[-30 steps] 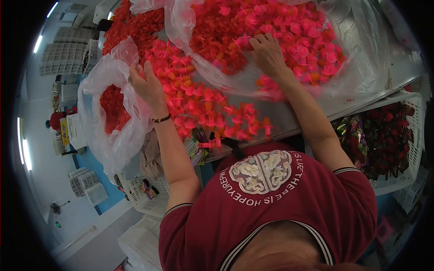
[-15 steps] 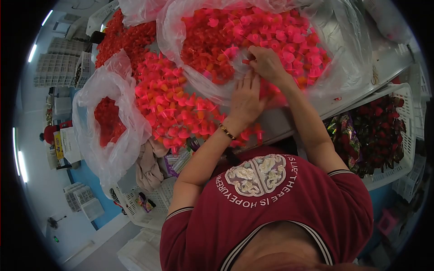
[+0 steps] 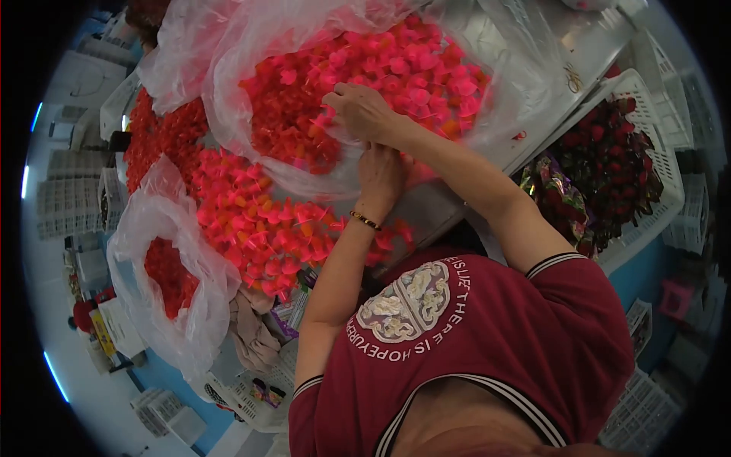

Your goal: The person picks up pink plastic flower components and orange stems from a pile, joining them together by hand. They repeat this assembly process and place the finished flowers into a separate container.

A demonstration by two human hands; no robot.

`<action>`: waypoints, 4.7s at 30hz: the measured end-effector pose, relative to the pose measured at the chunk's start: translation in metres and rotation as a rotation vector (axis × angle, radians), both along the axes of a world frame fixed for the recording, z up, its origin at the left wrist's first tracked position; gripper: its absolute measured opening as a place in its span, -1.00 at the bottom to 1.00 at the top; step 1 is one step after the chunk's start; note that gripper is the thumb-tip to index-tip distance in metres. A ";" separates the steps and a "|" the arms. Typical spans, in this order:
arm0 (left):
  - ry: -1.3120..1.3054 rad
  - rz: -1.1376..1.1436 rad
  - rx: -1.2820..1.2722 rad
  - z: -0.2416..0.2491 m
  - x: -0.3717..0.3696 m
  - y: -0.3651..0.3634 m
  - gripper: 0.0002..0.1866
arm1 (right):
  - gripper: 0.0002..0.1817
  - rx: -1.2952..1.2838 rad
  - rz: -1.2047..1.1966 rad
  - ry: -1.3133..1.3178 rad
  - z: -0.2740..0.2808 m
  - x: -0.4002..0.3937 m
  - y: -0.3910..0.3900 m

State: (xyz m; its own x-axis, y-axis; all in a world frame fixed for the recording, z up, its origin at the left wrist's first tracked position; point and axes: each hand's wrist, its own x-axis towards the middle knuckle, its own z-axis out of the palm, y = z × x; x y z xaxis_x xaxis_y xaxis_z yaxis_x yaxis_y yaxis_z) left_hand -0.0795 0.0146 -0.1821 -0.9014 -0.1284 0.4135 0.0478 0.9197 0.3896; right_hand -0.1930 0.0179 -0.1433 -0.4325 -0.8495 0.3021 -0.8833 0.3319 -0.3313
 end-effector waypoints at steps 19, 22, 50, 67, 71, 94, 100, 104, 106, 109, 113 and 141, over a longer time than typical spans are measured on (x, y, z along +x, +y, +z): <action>-0.241 -0.035 -0.040 0.014 -0.003 -0.013 -0.47 | -0.70 -0.564 -2.134 0.167 -0.070 0.192 0.684; -0.218 -0.028 -0.070 0.006 -0.005 -0.014 -0.47 | -0.78 -0.762 -2.317 -0.197 -0.123 0.221 0.684; -0.122 0.098 1.362 0.017 0.024 -0.040 -0.69 | -0.54 -0.056 -0.494 0.053 0.022 -0.063 0.138; 0.144 0.204 1.708 0.042 0.053 -0.062 -0.70 | -0.60 -0.143 -0.152 -0.029 0.009 0.031 0.033; 0.254 0.219 1.949 0.054 0.073 -0.079 -0.71 | -0.62 -0.208 -0.042 0.245 0.010 0.041 0.008; 0.116 0.154 1.738 0.073 0.080 -0.057 -0.64 | -0.79 -0.720 0.092 -1.455 0.027 0.059 0.031; 0.159 0.099 1.516 0.073 0.078 -0.056 -0.68 | -0.81 -0.745 0.067 -1.557 0.046 0.064 0.040; -0.083 0.004 1.517 0.097 0.087 -0.059 -0.67 | -0.82 -0.674 0.032 -1.490 0.040 0.062 0.040; -0.078 -0.021 1.601 0.088 0.088 -0.059 -0.65 | -0.82 -0.628 -0.006 -1.516 0.041 0.062 0.040; -0.092 -0.062 1.750 0.088 0.089 -0.061 -0.64 | -0.83 -0.592 0.020 -1.520 0.044 0.064 0.042; -0.096 -0.050 1.814 0.083 0.090 -0.063 -0.66 | -0.84 -0.550 0.046 -1.422 0.046 0.057 0.046; 0.046 0.038 1.682 0.065 0.117 -0.079 -0.64 | -0.77 -0.254 0.191 -0.537 0.039 0.077 0.049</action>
